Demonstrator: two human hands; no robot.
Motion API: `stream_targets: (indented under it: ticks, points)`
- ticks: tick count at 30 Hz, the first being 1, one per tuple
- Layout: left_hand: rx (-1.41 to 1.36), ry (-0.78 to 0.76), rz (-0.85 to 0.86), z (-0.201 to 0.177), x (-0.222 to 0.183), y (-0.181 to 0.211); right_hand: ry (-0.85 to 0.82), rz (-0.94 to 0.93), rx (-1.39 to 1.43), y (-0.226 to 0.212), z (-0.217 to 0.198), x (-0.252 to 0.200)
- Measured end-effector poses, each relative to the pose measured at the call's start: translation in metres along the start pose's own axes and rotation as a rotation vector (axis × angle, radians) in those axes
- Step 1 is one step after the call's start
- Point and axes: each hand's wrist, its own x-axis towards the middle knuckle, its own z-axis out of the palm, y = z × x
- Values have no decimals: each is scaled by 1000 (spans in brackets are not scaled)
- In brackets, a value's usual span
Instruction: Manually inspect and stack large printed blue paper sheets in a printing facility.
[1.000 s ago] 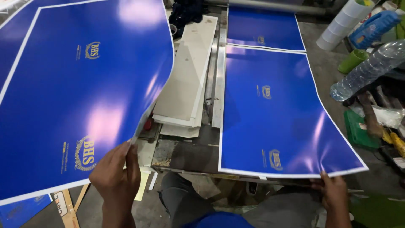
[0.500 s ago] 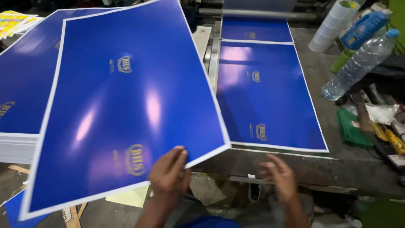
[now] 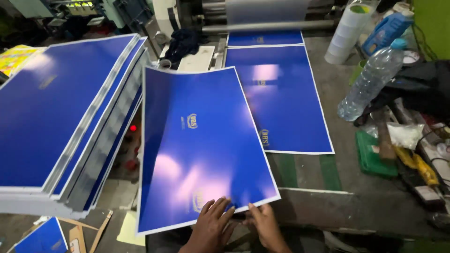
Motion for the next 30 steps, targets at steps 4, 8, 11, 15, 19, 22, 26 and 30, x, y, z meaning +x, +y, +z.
stream_targets:
  ticks: [4, 8, 11, 15, 19, 22, 26, 30]
  points:
    - [32, -25, -43, -48, 29, -7, 129, 73, 21, 0, -46, 16]
    - [282, 333, -138, -95, 28, -74, 234, 198, -23, -5, -91, 50]
    - [566, 382, -101, -119, -32, -168, 285, 219, -27, -19, -105, 46]
    - [831, 569, -408, -162, -95, -167, 305, 37, 19, -11, -121, 56]
    - [1025, 138, -452, -224, -108, -148, 304, -16, 73, -49, -106, 44]
    - [1013, 280, -712, -258, -76, -131, 368, -71, 105, -65, -102, 32]
    - [1413, 63, -986, -256, -86, -164, 463, -136, 94, -72, -123, 8]
    - [1152, 55, -1094, -232, -128, -223, 577, -224, -23, -98, -141, -19]
